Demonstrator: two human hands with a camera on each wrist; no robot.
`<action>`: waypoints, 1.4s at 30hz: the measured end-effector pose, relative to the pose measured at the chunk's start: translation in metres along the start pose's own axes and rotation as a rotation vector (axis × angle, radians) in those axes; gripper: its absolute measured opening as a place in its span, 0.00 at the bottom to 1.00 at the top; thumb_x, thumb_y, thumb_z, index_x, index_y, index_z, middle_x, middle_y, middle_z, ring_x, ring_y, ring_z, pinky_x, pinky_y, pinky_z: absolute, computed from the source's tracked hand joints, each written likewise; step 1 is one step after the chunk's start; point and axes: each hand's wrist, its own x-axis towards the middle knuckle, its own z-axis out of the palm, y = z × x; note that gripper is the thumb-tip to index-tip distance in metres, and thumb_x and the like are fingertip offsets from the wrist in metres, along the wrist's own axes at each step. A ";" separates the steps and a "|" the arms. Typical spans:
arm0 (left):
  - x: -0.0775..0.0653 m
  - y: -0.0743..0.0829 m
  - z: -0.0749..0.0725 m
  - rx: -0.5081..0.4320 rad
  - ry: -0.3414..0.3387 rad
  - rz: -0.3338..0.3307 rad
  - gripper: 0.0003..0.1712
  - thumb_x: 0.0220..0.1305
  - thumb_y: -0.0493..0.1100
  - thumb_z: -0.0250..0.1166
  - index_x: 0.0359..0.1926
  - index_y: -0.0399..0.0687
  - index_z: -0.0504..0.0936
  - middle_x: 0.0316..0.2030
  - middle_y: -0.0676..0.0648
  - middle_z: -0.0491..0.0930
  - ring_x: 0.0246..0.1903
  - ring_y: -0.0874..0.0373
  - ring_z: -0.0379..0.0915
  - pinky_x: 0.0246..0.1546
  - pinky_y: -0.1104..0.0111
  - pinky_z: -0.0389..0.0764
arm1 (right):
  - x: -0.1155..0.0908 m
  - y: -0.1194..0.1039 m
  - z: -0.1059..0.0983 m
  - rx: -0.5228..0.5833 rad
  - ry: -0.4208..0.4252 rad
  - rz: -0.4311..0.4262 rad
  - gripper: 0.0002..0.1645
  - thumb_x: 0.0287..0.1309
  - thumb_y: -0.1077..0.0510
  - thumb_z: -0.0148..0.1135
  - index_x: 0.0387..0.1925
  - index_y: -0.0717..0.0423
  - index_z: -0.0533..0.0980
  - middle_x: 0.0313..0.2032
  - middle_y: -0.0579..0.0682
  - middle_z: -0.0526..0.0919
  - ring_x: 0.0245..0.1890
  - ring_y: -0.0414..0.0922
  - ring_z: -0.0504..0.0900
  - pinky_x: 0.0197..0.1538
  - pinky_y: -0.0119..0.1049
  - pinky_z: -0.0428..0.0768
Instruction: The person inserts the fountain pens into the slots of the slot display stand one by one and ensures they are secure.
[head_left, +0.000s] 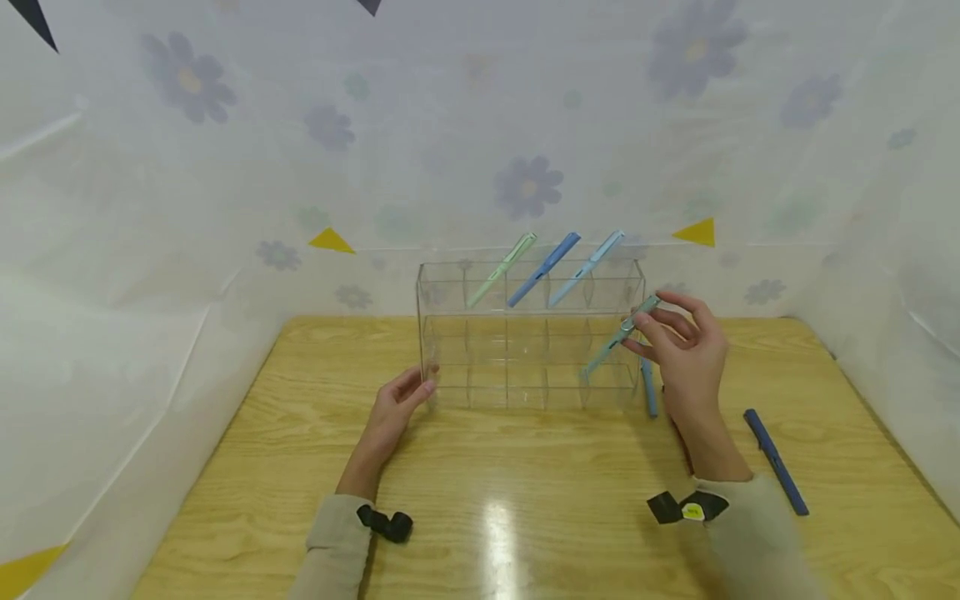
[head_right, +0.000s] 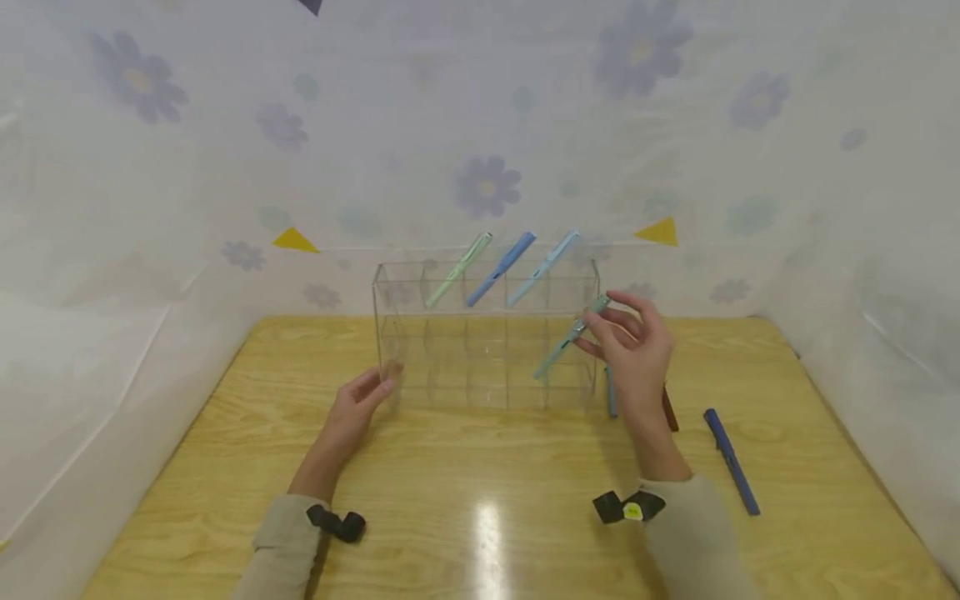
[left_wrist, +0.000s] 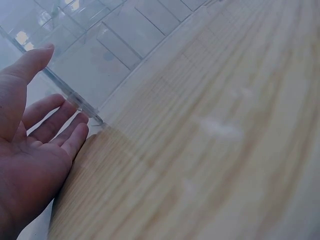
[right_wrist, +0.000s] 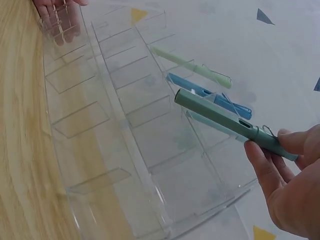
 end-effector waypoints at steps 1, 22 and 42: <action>0.000 0.000 0.000 -0.001 0.002 0.002 0.28 0.74 0.47 0.66 0.69 0.43 0.76 0.66 0.43 0.76 0.68 0.53 0.69 0.62 0.71 0.73 | 0.002 0.001 0.004 0.007 -0.004 -0.010 0.23 0.59 0.77 0.66 0.57 0.75 0.74 0.37 0.59 0.86 0.37 0.50 0.90 0.38 0.49 0.84; -0.001 0.001 -0.002 0.022 0.017 0.011 0.27 0.74 0.48 0.65 0.69 0.42 0.76 0.66 0.42 0.76 0.68 0.50 0.69 0.62 0.71 0.73 | 0.023 0.035 0.078 -0.076 -0.019 -0.070 0.18 0.61 0.68 0.72 0.50 0.73 0.78 0.38 0.60 0.88 0.37 0.48 0.90 0.41 0.42 0.87; -0.004 0.002 -0.002 0.020 -0.002 0.022 0.27 0.75 0.47 0.64 0.70 0.43 0.75 0.66 0.43 0.76 0.68 0.52 0.69 0.62 0.71 0.74 | 0.011 0.056 0.111 -0.250 -0.106 0.005 0.17 0.60 0.66 0.73 0.46 0.72 0.78 0.37 0.68 0.86 0.30 0.43 0.89 0.39 0.41 0.88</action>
